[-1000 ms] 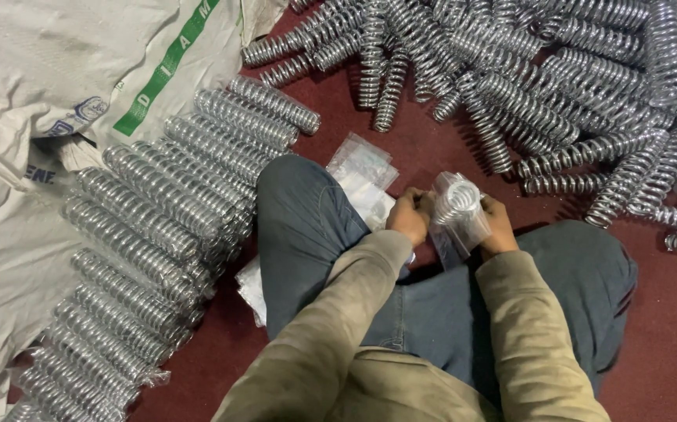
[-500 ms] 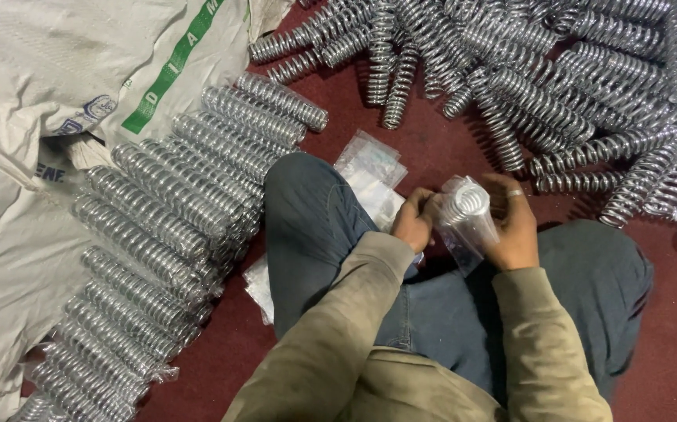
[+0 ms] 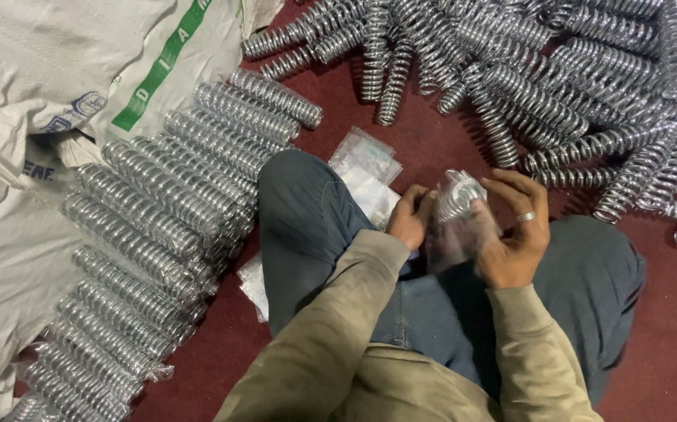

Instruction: The person packages metal springs by picking them up from a pile on the floor and placing them one at a time into plastic bags.

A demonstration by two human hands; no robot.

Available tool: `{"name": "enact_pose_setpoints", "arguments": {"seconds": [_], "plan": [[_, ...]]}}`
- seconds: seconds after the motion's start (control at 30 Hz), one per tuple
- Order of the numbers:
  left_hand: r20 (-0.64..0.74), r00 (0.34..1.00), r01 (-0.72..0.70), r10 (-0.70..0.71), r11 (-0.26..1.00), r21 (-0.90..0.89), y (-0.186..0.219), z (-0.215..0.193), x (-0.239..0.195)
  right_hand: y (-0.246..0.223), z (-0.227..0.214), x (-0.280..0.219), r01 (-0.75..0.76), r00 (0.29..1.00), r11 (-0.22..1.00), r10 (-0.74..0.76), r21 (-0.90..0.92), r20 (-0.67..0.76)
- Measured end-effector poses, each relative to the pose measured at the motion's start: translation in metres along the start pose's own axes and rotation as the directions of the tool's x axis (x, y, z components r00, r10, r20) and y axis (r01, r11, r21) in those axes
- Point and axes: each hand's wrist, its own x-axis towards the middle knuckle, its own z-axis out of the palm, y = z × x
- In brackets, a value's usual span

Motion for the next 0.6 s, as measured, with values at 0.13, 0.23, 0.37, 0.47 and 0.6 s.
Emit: {"name": "enact_pose_setpoints", "arguments": {"seconds": [0.13,0.23,0.37,0.47,0.6], "plan": [[-0.029,0.996,0.086,-0.083,0.981,0.171,-0.024,-0.004,0.017,0.0,-0.006,0.019,0.042,0.997,0.998,-0.039,0.049,-0.068],[-0.059,0.995,0.099,-0.081,0.906,0.412,-0.035,-0.003,0.014,-0.009,-0.007,0.031,0.075,0.99,0.993,-0.063,0.094,-0.129],[-0.105,0.994,0.079,-0.031,0.869,0.489,-0.021,0.002,0.004,-0.011,-0.01,0.033,-0.067,0.972,0.984,0.101,0.162,-0.212],[-0.108,0.97,-0.11,0.22,0.783,0.613,0.043,-0.001,-0.043,0.005,0.004,0.007,-0.356,0.854,0.911,0.408,0.21,-0.322],[0.122,0.941,-0.332,0.316,0.784,0.525,0.032,0.006,-0.045,0.078,0.015,-0.06,-0.535,0.841,0.841,0.539,0.076,-0.045]]}}
